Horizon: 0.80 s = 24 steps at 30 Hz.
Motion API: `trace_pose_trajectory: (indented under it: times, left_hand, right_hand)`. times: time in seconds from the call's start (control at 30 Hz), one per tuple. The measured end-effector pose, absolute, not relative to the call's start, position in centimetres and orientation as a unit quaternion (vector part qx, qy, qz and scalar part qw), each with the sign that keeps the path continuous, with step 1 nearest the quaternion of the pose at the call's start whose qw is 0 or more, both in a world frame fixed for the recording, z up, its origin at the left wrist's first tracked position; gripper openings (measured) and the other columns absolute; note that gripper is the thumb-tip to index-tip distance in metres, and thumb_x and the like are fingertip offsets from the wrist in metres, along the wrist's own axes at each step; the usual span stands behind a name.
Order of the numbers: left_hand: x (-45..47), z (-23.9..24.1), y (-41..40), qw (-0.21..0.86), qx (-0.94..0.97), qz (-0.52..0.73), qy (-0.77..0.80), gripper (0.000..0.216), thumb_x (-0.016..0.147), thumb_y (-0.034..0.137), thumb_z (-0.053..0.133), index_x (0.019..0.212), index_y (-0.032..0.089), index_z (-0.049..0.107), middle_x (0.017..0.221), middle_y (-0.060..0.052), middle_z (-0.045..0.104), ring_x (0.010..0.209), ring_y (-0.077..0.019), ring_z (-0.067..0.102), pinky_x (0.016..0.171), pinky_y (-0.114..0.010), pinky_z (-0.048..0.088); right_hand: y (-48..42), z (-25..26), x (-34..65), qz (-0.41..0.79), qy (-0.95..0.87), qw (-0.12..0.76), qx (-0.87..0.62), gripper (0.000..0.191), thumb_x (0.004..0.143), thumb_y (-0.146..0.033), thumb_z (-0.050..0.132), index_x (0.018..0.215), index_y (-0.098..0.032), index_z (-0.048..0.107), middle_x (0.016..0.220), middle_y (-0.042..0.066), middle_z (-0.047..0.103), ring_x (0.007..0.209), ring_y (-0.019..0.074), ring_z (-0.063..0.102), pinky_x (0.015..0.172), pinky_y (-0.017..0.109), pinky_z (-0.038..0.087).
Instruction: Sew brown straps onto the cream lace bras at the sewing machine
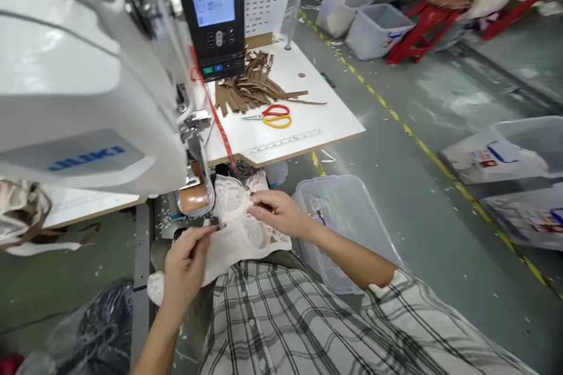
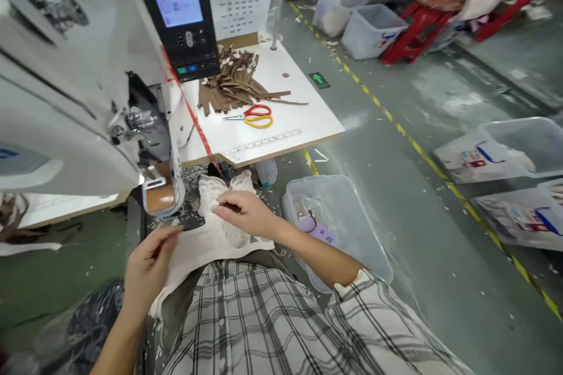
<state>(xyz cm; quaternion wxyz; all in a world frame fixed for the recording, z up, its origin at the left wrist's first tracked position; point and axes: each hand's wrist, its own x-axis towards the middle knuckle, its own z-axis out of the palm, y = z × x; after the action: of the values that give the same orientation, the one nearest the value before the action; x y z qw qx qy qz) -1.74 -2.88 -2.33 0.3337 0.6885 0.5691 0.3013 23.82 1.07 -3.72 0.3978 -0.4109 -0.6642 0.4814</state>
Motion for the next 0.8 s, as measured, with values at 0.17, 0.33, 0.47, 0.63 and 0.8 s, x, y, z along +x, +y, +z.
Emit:
trace_pose_trajectory:
  times: [0.17,0.33,0.47,0.63,0.8]
  left_hand:
    - [-0.5,1.0,-2.6,0.379,0.74,0.217,0.512,0.031,0.092,0.038,0.058,0.117,0.022,0.066,0.098,-0.006,0.067,0.082,-0.0162,0.062,0.067,-0.025,0.047]
    - [-0.8,0.3,-2.9,0.375,0.755,0.206,0.497,0.025,0.095,0.035,0.053,0.106,0.02,0.07,0.08,-0.003,0.065,0.069,-0.0129,0.057,0.06,-0.023,0.042]
    - [-1.0,-0.2,-3.0,0.409,0.728,0.219,0.505,0.024,0.095,0.033,0.054,0.104,0.021,0.072,0.084,-0.004,0.068,0.07,-0.0131,0.058,0.059,-0.023,0.042]
    - [-1.0,-0.3,-2.9,0.474,0.677,0.23,0.514,0.022,0.092,0.035,0.058,0.101,0.022,0.073,0.089,-0.004,0.069,0.077,-0.0147,0.061,0.063,-0.024,0.044]
    - [-1.4,-0.5,-3.1,0.496,0.643,0.225,0.539,0.021,0.089,0.039,0.062,0.087,0.021,0.071,0.077,0.0,0.063,0.065,-0.0115,0.052,0.058,-0.023,0.039]
  right_hand:
    - [-0.1,-1.8,20.8,0.402,-0.796,0.318,-0.321,0.019,0.094,-0.024,0.051,0.081,-0.016,0.062,0.068,-0.001,0.056,0.065,0.01,0.049,0.063,0.022,0.035]
    - [-0.4,-1.7,20.2,0.399,-0.82,0.242,-0.333,0.02,0.091,-0.021,0.051,0.076,-0.016,0.062,0.066,-0.001,0.057,0.061,0.01,0.048,0.06,0.023,0.032]
    - [-0.1,-1.4,20.4,0.44,-0.806,0.214,-0.332,0.016,0.093,-0.024,0.055,0.087,-0.016,0.068,0.076,0.001,0.065,0.069,0.0109,0.056,0.064,0.022,0.036]
    - [0.3,-0.6,20.5,0.455,-0.805,0.169,-0.34,0.019,0.093,-0.026,0.055,0.086,-0.014,0.068,0.074,0.0,0.064,0.067,0.0096,0.055,0.061,0.022,0.033]
    - [0.3,-0.7,20.4,0.478,-0.795,0.159,-0.337,0.021,0.094,-0.031,0.058,0.086,-0.016,0.069,0.075,-0.001,0.065,0.067,0.0095,0.054,0.06,0.022,0.032]
